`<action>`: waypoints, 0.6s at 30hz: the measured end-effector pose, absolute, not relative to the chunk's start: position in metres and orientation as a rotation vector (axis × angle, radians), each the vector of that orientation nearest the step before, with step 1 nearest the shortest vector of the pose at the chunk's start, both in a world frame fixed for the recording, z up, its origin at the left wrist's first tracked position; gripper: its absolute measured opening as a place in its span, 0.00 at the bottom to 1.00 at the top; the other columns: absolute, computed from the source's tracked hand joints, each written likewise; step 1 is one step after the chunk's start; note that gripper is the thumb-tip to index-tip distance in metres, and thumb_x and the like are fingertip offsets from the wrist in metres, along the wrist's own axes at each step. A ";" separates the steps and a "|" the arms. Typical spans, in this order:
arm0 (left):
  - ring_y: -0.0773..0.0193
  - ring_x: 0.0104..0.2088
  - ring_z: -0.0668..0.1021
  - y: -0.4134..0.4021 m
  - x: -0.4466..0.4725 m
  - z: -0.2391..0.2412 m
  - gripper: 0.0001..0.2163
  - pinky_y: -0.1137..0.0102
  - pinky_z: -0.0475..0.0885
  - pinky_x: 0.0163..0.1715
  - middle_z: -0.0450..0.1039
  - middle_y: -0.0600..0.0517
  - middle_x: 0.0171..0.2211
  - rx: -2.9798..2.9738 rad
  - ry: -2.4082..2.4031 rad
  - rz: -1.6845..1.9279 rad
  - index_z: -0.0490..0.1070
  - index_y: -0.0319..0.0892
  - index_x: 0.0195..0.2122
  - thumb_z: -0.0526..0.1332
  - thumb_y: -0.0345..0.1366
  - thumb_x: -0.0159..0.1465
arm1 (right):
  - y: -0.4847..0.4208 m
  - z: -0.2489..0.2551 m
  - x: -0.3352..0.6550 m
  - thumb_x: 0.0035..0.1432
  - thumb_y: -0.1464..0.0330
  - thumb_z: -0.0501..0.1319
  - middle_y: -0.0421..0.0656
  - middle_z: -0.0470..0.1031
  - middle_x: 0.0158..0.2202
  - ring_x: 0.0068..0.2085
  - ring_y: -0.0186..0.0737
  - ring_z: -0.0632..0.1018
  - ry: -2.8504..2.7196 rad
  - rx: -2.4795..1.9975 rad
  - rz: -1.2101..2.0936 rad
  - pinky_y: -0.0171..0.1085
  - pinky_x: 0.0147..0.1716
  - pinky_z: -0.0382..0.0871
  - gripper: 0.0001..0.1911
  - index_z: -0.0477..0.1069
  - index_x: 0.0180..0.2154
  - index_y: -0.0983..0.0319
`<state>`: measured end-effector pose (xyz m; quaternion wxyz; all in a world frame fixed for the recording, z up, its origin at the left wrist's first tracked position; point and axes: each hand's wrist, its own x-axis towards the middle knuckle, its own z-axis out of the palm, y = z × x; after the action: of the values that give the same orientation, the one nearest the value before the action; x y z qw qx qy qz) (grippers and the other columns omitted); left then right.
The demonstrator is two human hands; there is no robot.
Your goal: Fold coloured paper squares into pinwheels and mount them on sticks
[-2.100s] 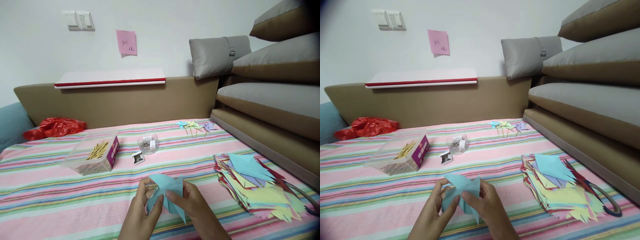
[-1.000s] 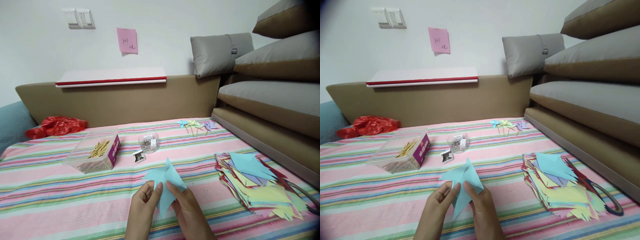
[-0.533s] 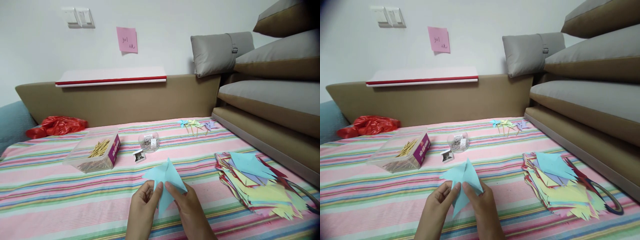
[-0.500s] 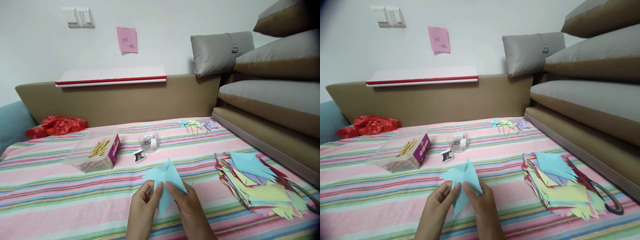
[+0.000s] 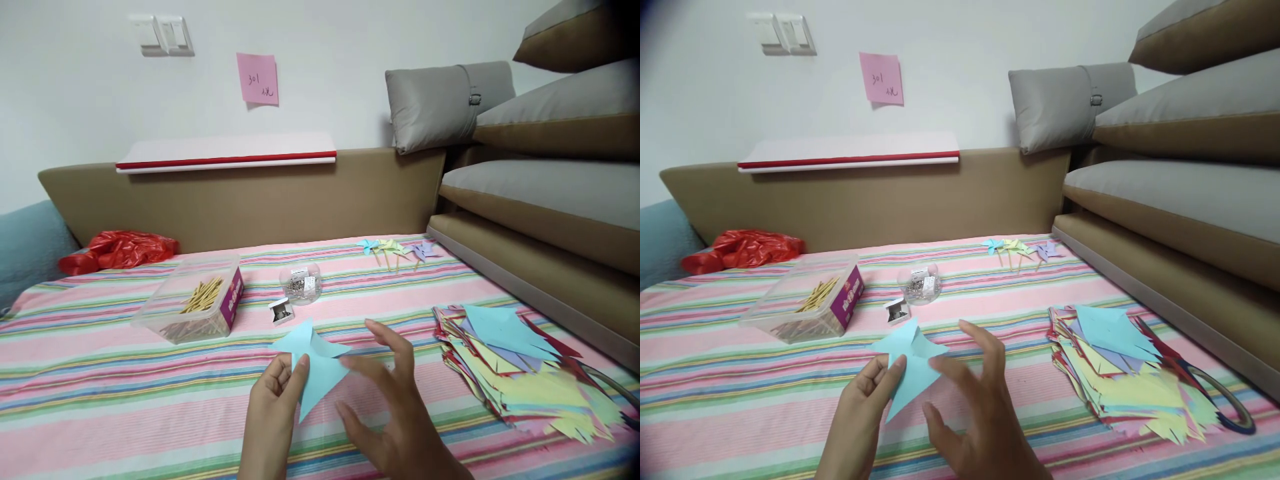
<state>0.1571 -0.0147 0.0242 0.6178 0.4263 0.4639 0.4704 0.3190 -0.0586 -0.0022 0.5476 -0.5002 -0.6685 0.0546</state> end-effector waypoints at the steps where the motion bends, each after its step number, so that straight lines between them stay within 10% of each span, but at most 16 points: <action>1: 0.65 0.30 0.72 -0.015 0.157 0.025 0.13 0.73 0.67 0.33 0.71 0.57 0.26 0.974 1.058 1.089 0.73 0.43 0.32 0.69 0.47 0.59 | -0.060 -0.001 0.320 0.57 0.71 0.65 0.47 0.50 0.66 0.66 0.57 0.58 -1.715 -1.196 0.044 0.55 0.59 0.62 0.20 0.69 0.52 0.52; 18: 0.62 0.35 0.73 -0.022 0.167 0.027 0.10 0.75 0.68 0.35 0.75 0.54 0.30 1.080 1.080 1.153 0.78 0.44 0.31 0.71 0.44 0.57 | -0.054 -0.001 0.303 0.66 0.73 0.58 0.44 0.59 0.59 0.61 0.52 0.62 -1.574 -1.223 0.142 0.52 0.55 0.64 0.10 0.75 0.40 0.53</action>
<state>0.1669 -0.0224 0.0269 0.5762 0.4612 0.4612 0.4924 0.3035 -0.0539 -0.0010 0.5409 -0.5147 -0.6625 0.0597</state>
